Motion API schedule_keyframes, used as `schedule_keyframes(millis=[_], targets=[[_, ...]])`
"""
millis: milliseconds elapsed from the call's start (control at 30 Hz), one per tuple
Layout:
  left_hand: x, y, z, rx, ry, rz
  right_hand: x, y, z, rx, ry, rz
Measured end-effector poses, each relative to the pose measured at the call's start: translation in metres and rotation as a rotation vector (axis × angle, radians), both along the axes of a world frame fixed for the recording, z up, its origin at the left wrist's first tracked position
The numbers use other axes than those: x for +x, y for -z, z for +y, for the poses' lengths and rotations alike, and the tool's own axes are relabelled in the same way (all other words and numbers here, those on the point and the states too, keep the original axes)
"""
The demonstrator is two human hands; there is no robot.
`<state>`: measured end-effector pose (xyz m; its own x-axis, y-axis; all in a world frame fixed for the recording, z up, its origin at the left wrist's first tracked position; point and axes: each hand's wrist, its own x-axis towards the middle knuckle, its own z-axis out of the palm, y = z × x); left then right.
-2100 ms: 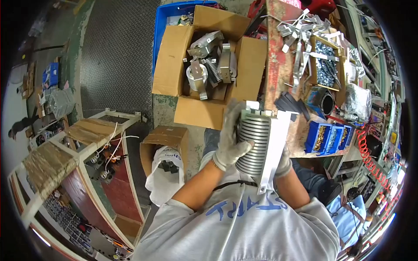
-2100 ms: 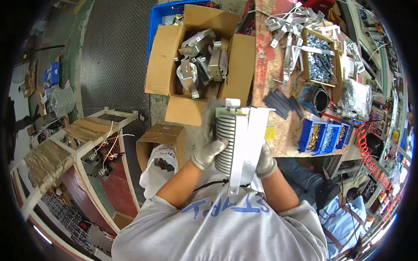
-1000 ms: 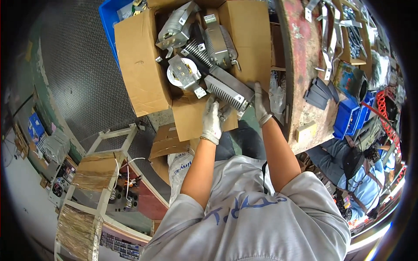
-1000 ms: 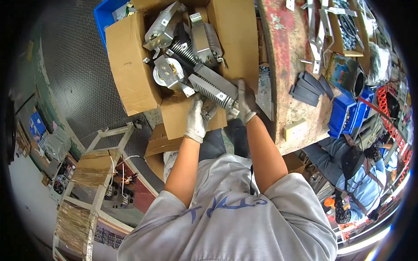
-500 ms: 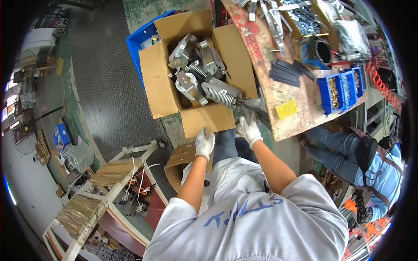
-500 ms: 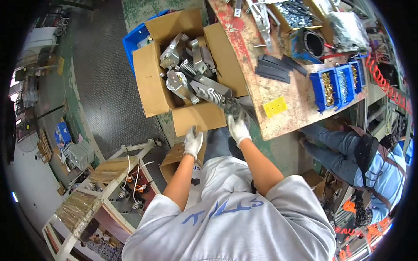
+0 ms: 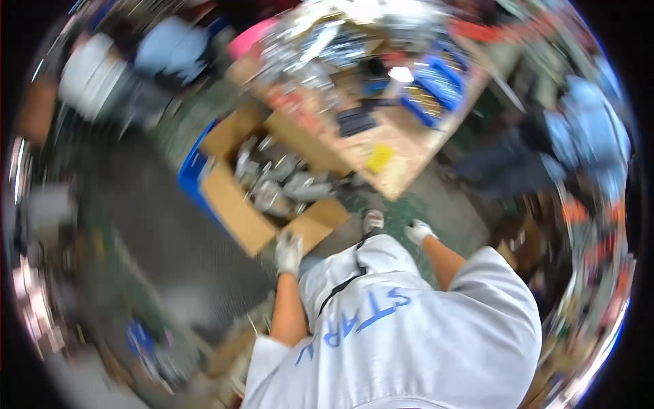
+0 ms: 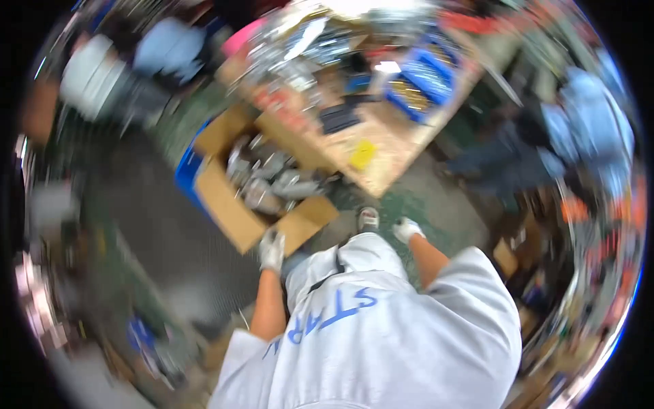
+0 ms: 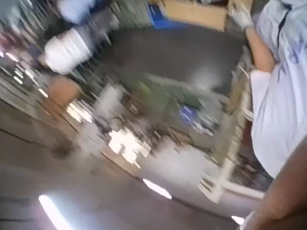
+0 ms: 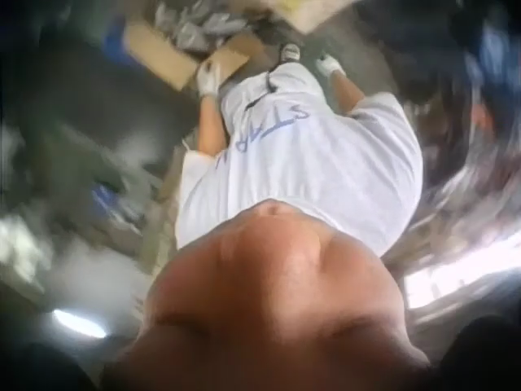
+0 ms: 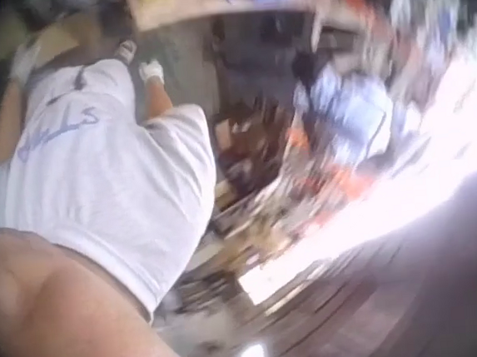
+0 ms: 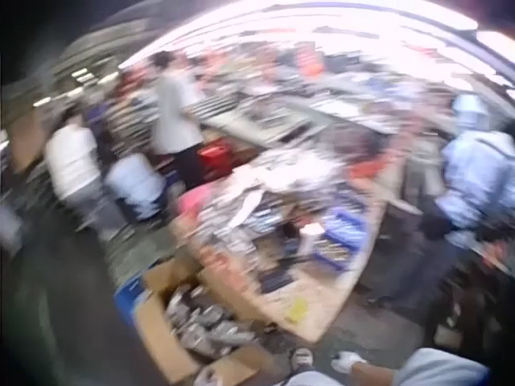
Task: The recorder picks up metal heat sink components from a box, inspects them, and organizes them at a workstation in a factory environment.
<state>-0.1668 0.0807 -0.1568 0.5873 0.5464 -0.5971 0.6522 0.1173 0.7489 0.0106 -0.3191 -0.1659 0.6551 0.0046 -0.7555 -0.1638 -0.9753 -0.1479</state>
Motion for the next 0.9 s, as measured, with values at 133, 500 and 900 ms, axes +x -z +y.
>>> schedule_keyframes(millis=[133,500,900], targets=[[-0.025,0.044,0.074,0.178,0.390,0.142,-0.033,-0.039,0.083,0.186,0.244,0.039],[-0.039,0.076,0.236,0.269,1.245,0.440,-0.265,-0.026,0.157,0.237,0.936,-0.318],[0.002,0.029,0.147,-0.056,0.836,0.105,-0.316,-0.023,0.158,0.054,0.865,0.193]])
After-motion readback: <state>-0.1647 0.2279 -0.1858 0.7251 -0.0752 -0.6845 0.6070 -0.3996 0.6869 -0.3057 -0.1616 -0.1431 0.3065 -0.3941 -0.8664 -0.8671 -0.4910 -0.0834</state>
